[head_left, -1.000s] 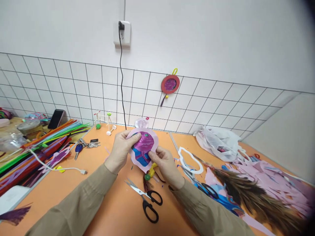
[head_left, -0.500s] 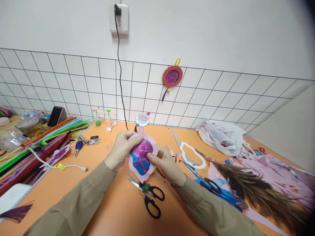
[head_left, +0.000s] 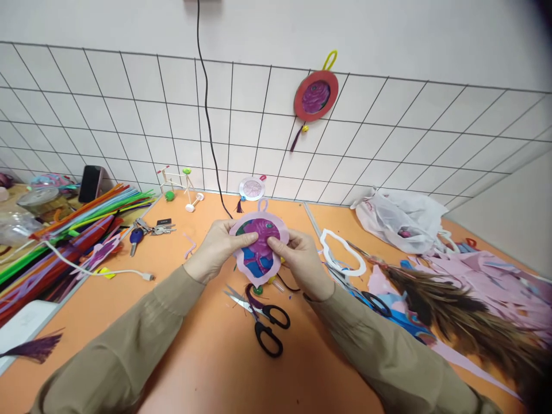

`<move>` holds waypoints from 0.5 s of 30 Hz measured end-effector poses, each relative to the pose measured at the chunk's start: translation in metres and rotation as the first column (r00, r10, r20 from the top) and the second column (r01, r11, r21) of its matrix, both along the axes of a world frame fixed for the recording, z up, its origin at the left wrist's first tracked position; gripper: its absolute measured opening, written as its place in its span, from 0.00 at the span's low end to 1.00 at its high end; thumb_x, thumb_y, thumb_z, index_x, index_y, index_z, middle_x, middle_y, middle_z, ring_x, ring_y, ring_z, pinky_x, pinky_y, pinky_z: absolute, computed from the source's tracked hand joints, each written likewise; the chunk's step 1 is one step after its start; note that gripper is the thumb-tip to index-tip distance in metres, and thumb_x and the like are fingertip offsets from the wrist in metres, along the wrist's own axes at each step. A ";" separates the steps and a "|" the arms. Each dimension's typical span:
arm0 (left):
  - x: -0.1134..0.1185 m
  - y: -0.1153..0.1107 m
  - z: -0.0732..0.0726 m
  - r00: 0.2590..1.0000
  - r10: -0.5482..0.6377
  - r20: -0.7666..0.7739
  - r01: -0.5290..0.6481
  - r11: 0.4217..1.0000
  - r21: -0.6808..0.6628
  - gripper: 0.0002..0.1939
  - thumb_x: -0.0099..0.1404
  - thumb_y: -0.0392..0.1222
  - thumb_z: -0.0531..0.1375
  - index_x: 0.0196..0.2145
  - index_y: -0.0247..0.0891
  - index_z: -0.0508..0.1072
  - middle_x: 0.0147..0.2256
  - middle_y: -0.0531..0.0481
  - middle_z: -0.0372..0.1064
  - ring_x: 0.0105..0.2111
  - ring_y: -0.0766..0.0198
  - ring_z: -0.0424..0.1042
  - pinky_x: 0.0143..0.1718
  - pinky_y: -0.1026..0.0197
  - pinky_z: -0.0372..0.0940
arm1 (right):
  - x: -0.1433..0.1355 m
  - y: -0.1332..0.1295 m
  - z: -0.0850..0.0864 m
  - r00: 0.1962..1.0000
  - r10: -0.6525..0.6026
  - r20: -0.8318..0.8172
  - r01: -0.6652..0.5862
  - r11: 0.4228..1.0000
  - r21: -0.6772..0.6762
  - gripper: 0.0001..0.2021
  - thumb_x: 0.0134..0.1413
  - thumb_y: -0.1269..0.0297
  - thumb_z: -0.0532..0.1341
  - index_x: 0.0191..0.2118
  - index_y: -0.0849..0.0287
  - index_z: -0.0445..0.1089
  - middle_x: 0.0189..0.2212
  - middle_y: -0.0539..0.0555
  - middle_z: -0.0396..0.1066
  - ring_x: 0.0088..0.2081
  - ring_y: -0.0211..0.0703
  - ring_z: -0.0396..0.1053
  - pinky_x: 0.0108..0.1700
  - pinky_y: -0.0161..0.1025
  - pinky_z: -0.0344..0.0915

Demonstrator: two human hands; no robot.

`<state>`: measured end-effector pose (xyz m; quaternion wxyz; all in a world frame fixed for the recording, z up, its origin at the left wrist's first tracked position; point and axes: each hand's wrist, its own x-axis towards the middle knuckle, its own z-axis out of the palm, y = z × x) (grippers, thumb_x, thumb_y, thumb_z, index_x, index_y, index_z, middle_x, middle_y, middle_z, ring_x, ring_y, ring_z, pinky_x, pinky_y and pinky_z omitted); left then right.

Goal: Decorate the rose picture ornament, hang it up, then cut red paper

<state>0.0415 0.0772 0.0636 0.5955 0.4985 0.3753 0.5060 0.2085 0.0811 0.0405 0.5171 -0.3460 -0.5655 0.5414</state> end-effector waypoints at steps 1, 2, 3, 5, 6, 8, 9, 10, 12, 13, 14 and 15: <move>-0.002 0.000 0.003 1.000 0.015 -0.017 -0.015 1.000 0.014 0.12 0.47 0.43 0.72 0.27 0.33 0.80 0.25 0.47 0.77 0.24 0.64 0.73 0.28 0.63 0.68 | 0.001 0.001 0.001 1.000 0.009 0.001 -0.009 1.000 0.005 0.17 0.42 0.49 0.69 0.26 0.60 0.71 0.23 0.51 0.72 0.24 0.38 0.67 0.29 0.37 0.67; -0.004 0.000 0.007 0.999 0.038 -0.038 -0.036 0.999 0.037 0.12 0.46 0.43 0.72 0.26 0.33 0.80 0.24 0.47 0.76 0.23 0.64 0.72 0.27 0.63 0.68 | 0.002 0.001 0.003 1.000 0.016 0.013 -0.016 1.000 0.013 0.17 0.43 0.49 0.68 0.26 0.60 0.71 0.22 0.51 0.72 0.24 0.38 0.67 0.29 0.37 0.67; -0.008 -0.001 0.012 0.996 0.065 -0.058 -0.061 0.995 0.074 0.12 0.46 0.44 0.72 0.25 0.33 0.79 0.24 0.47 0.76 0.22 0.63 0.72 0.27 0.63 0.68 | 0.005 0.002 0.006 0.999 0.016 0.041 -0.018 0.999 0.027 0.17 0.45 0.49 0.67 0.26 0.60 0.71 0.22 0.51 0.72 0.25 0.38 0.67 0.29 0.36 0.66; -0.018 -0.003 0.024 0.983 0.165 -0.086 -0.148 0.972 0.182 0.12 0.46 0.44 0.72 0.25 0.33 0.79 0.22 0.48 0.75 0.21 0.63 0.71 0.25 0.62 0.68 | 0.011 0.000 0.011 0.989 0.020 0.147 -0.029 0.998 0.061 0.14 0.47 0.52 0.65 0.27 0.60 0.71 0.22 0.51 0.72 0.24 0.37 0.67 0.28 0.35 0.64; -0.024 -0.004 0.030 0.966 0.238 -0.103 -0.208 0.948 0.243 0.11 0.46 0.44 0.72 0.26 0.34 0.80 0.23 0.49 0.75 0.21 0.64 0.71 0.25 0.62 0.68 | 0.015 -0.003 0.014 0.972 0.047 0.230 -0.065 0.995 0.072 0.12 0.48 0.54 0.64 0.27 0.59 0.70 0.22 0.50 0.71 0.24 0.37 0.66 0.27 0.34 0.63; -0.035 -0.008 0.043 0.911 0.396 -0.118 -0.333 0.873 0.357 0.09 0.47 0.41 0.72 0.24 0.34 0.80 0.23 0.51 0.75 0.20 0.65 0.69 0.23 0.64 0.67 | 0.023 -0.011 0.019 0.882 0.150 0.447 -0.208 0.974 0.084 0.08 0.50 0.60 0.62 0.26 0.59 0.70 0.20 0.49 0.70 0.22 0.35 0.65 0.25 0.33 0.60; -0.040 -0.011 0.049 0.889 0.443 -0.116 -0.364 0.837 0.409 0.08 0.47 0.40 0.72 0.23 0.34 0.79 0.22 0.52 0.74 0.20 0.66 0.68 0.22 0.65 0.66 | 0.027 -0.016 0.021 0.802 0.189 0.566 -0.291 0.952 0.094 0.07 0.50 0.64 0.62 0.25 0.59 0.69 0.19 0.49 0.68 0.21 0.35 0.64 0.25 0.33 0.58; -0.044 -0.015 0.054 0.876 0.467 -0.119 -0.371 0.812 0.450 0.07 0.48 0.39 0.72 0.24 0.35 0.80 0.22 0.52 0.74 0.21 0.67 0.68 0.22 0.65 0.65 | 0.030 -0.021 0.022 0.706 0.205 0.678 -0.370 0.923 0.107 0.06 0.50 0.67 0.61 0.24 0.59 0.69 0.18 0.48 0.67 0.21 0.35 0.63 0.25 0.33 0.57; -0.050 -0.023 0.062 0.860 0.501 -0.094 -0.391 0.767 0.509 0.05 0.51 0.39 0.71 0.26 0.36 0.80 0.24 0.53 0.74 0.22 0.67 0.69 0.23 0.65 0.66 | 0.035 -0.028 0.022 0.534 0.135 0.835 -0.459 0.875 0.152 0.07 0.48 0.72 0.60 0.23 0.59 0.70 0.18 0.48 0.68 0.23 0.35 0.63 0.28 0.34 0.56; -0.052 -0.028 0.066 0.856 0.508 -0.090 -0.389 0.750 0.535 0.05 0.51 0.40 0.71 0.26 0.36 0.80 0.24 0.53 0.74 0.23 0.67 0.69 0.24 0.65 0.66 | 0.037 -0.029 0.021 0.483 0.069 0.873 -0.455 0.871 0.184 0.07 0.48 0.74 0.59 0.23 0.59 0.71 0.20 0.49 0.69 0.24 0.35 0.64 0.29 0.34 0.57; -0.053 -0.032 0.069 0.860 0.501 -0.094 -0.371 0.742 0.558 0.06 0.51 0.40 0.71 0.26 0.36 0.80 0.23 0.54 0.73 0.23 0.66 0.69 0.25 0.65 0.66 | 0.038 -0.027 0.018 0.445 0.003 0.895 -0.431 0.877 0.212 0.07 0.49 0.75 0.58 0.25 0.59 0.71 0.21 0.49 0.70 0.25 0.36 0.64 0.30 0.34 0.57; -0.053 -0.036 0.071 0.875 0.465 -0.133 -0.317 0.759 0.569 0.06 0.51 0.40 0.71 0.26 0.36 0.80 0.22 0.54 0.73 0.23 0.66 0.69 0.25 0.64 0.66 | 0.039 -0.023 0.015 0.411 -0.061 0.909 -0.402 0.883 0.241 0.08 0.50 0.75 0.57 0.28 0.59 0.72 0.24 0.51 0.71 0.27 0.37 0.65 0.31 0.34 0.57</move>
